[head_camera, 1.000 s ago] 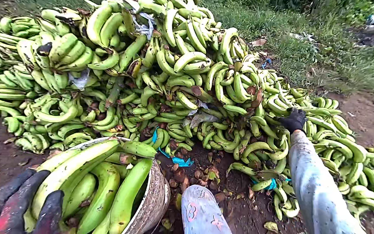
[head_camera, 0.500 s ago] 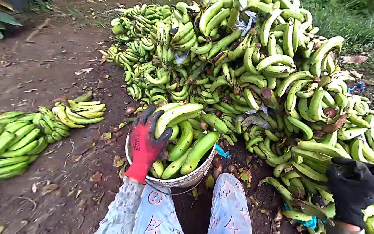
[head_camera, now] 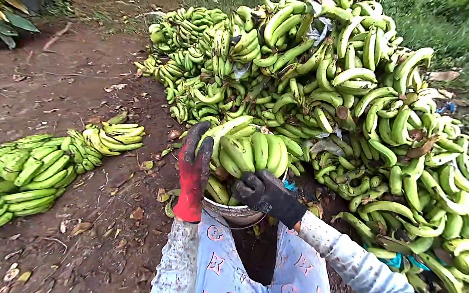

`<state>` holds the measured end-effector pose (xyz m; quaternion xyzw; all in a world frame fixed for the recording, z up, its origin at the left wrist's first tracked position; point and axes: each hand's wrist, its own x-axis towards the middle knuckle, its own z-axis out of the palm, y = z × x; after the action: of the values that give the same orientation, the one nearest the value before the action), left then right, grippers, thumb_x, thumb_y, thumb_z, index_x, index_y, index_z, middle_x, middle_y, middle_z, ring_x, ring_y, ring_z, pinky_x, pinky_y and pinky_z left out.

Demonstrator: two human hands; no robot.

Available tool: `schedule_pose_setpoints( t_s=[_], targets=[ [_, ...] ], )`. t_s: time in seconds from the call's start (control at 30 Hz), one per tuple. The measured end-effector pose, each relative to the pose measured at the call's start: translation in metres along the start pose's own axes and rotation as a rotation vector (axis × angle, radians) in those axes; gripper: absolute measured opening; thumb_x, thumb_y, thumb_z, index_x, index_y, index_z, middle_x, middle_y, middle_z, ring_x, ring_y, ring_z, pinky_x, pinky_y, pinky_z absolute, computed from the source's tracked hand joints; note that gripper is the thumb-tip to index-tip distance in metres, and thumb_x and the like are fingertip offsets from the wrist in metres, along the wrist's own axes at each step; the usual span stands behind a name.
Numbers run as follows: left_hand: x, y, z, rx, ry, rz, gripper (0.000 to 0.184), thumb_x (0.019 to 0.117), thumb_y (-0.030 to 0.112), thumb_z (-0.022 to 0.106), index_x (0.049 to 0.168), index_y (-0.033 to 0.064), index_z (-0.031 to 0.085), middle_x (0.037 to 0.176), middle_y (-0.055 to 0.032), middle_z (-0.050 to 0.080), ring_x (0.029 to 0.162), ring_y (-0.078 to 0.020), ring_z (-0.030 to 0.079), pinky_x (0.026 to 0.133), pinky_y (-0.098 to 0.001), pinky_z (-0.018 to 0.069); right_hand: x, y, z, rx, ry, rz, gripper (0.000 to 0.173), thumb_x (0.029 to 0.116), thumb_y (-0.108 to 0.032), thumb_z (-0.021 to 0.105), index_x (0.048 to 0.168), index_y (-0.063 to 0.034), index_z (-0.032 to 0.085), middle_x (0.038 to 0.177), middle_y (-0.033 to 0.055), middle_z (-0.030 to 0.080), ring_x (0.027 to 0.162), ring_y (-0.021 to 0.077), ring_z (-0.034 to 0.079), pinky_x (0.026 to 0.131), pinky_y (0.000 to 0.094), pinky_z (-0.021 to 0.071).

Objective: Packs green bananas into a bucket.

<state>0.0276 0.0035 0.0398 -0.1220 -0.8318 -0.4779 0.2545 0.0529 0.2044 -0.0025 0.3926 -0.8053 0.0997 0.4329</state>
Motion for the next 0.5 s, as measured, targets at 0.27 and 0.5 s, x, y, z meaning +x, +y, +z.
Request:
schedule_pose_setpoints(
  t_s=[0.27,0.5],
  targets=[
    [0.046,0.013,0.036,0.455,-0.508,0.382,0.059,0.097,0.062,0.053,0.138,0.0208,0.063,0.148,-0.0118,0.055,0.138,-0.04,0.047,0.108,-0.0677,0.0369,-0.036,0.016,-0.056,0.405,0.089,0.211,0.021,0.093,-0.008,0.065,0.108,-0.0112,0.08,0.109,0.0105,0.076,0.11,0.0266,0.07,0.092,0.0411,0.0568],
    [0.056,-0.028,0.046,0.345,-0.565,0.243,0.058,0.0869,0.061,0.061,0.128,0.0216,0.069,0.143,0.0012,0.059,0.137,-0.0195,0.052,0.115,-0.0472,0.0407,-0.28,0.198,-0.119,-0.247,-0.239,1.366,0.051,0.0953,-0.021,0.069,0.144,-0.0093,0.057,0.145,0.0224,0.055,0.134,0.0439,0.052,0.104,0.0653,0.0465]
  ],
)
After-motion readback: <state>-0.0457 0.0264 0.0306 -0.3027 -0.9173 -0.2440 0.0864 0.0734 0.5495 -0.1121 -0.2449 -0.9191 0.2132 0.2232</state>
